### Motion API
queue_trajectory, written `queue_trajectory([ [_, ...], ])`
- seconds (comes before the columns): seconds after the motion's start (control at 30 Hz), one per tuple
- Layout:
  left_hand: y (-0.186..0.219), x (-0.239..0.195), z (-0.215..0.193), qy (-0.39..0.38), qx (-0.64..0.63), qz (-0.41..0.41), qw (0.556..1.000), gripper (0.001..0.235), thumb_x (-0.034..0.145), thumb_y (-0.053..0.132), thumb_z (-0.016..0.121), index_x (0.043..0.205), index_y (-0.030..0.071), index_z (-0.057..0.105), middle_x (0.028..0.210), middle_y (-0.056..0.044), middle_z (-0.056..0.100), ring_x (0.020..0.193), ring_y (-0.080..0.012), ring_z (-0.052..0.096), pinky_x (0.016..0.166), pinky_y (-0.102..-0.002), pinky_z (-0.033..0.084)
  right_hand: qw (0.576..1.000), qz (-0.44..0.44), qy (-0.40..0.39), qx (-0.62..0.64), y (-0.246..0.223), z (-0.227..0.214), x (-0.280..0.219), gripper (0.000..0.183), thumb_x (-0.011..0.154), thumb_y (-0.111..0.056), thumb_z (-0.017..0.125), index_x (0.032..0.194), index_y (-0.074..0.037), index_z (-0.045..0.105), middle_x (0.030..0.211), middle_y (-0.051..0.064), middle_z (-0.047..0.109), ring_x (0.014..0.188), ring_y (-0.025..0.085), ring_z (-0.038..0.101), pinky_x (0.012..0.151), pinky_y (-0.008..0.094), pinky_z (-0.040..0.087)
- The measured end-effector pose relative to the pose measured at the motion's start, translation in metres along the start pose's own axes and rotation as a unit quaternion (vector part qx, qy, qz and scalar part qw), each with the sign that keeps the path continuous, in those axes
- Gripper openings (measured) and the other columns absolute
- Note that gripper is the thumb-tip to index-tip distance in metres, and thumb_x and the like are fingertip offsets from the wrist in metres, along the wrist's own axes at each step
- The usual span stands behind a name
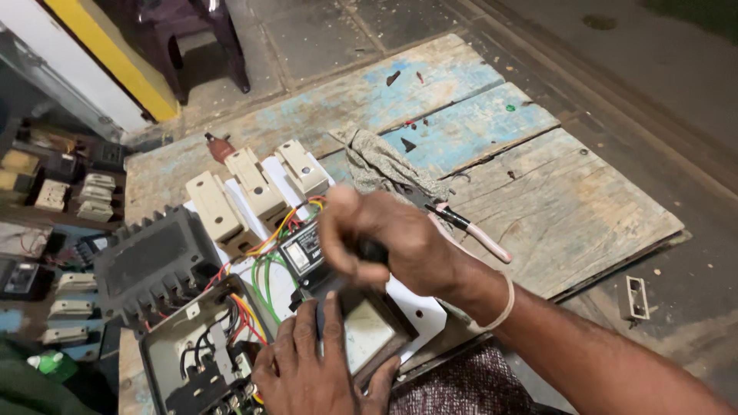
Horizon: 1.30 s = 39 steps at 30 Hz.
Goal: The person uses a screwdriver to tighten components on an electrical panel and uses pliers to strip and manipulate green wires on a transformer coil.
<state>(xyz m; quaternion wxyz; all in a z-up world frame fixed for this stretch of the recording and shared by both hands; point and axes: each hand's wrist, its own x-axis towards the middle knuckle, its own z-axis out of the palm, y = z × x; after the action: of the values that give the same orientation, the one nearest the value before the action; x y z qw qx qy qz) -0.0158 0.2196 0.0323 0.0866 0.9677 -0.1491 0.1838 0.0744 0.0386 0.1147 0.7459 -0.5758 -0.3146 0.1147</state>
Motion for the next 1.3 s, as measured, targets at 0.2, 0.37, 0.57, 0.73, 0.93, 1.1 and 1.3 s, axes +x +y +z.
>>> queue_trajectory([
  [0.2, 0.001, -0.002, -0.002, -0.033, 0.023, -0.014, 0.999, 0.107, 0.059, 0.068, 0.074, 0.143, 0.006, 0.050, 0.139, -0.025, 0.053, 0.126, -0.0445, 0.049, 0.096, -0.067, 0.035, 0.961, -0.068, 0.251, -0.089, 0.011, 0.012, -0.009, 0.060, 0.121, -0.049, 0.041, 0.080, -0.006, 0.051, 0.076, -0.001, 0.046, 0.070, 0.011, 0.042, 0.064, 0.029, 0.038],
  [0.37, 0.001, 0.001, -0.001, -0.002, 0.015, 0.004, 1.000, 0.107, 0.059, 0.067, 0.073, 0.143, 0.005, 0.051, 0.139, -0.026, 0.052, 0.125, -0.0454, 0.050, 0.093, -0.065, 0.035, 0.996, 0.000, -0.017, 0.089, 0.004, -0.011, -0.003, 0.054, 0.112, -0.054, 0.044, 0.078, -0.013, 0.054, 0.064, -0.003, 0.048, 0.052, 0.008, 0.040, 0.047, 0.025, 0.035],
  [0.57, 0.001, -0.004, 0.000, -0.020, 0.021, -0.011, 1.000, 0.107, 0.059, 0.068, 0.074, 0.143, 0.006, 0.051, 0.140, -0.025, 0.053, 0.125, -0.0444, 0.050, 0.096, -0.066, 0.035, 0.958, -0.027, 0.268, -0.099, 0.012, 0.011, -0.013, 0.059, 0.116, -0.055, 0.038, 0.079, -0.012, 0.052, 0.071, -0.003, 0.050, 0.064, 0.009, 0.046, 0.060, 0.025, 0.043],
  [0.73, 0.003, -0.002, 0.000, 0.007, 0.010, 0.000, 1.000, 0.108, 0.058, 0.068, 0.073, 0.143, 0.005, 0.052, 0.140, -0.026, 0.053, 0.125, -0.0442, 0.050, 0.093, -0.063, 0.035, 0.995, -0.019, 0.007, 0.094, 0.007, -0.012, -0.011, 0.060, 0.116, -0.056, 0.038, 0.076, -0.014, 0.055, 0.061, -0.004, 0.046, 0.055, 0.007, 0.043, 0.053, 0.026, 0.039],
  [0.93, 0.002, -0.003, 0.001, -0.007, 0.023, -0.006, 1.000, 0.108, 0.057, 0.068, 0.074, 0.142, 0.005, 0.052, 0.140, -0.026, 0.052, 0.125, -0.0445, 0.051, 0.093, -0.064, 0.035, 0.944, -0.062, 0.294, -0.133, 0.006, 0.013, -0.013, 0.058, 0.113, -0.054, 0.034, 0.079, -0.011, 0.053, 0.069, -0.002, 0.047, 0.063, 0.011, 0.046, 0.060, 0.026, 0.041],
  [1.1, 0.006, -0.002, 0.000, 0.002, 0.024, -0.008, 1.000, 0.108, 0.056, 0.070, 0.073, 0.141, 0.007, 0.053, 0.139, -0.025, 0.053, 0.125, -0.0435, 0.051, 0.094, -0.063, 0.035, 0.982, 0.029, -0.032, 0.183, 0.003, -0.008, -0.014, 0.066, 0.120, -0.052, 0.039, 0.071, -0.011, 0.052, 0.059, -0.004, 0.045, 0.058, 0.008, 0.042, 0.056, 0.025, 0.038],
  [1.3, 0.003, -0.002, 0.001, 0.007, 0.033, 0.001, 0.999, 0.106, 0.058, 0.069, 0.073, 0.141, 0.006, 0.054, 0.138, -0.026, 0.054, 0.123, -0.0439, 0.051, 0.092, -0.063, 0.036, 0.953, -0.065, 0.281, -0.091, 0.009, 0.008, -0.013, 0.056, 0.113, -0.051, 0.040, 0.085, -0.006, 0.057, 0.073, 0.001, 0.053, 0.066, 0.013, 0.054, 0.062, 0.028, 0.047],
])
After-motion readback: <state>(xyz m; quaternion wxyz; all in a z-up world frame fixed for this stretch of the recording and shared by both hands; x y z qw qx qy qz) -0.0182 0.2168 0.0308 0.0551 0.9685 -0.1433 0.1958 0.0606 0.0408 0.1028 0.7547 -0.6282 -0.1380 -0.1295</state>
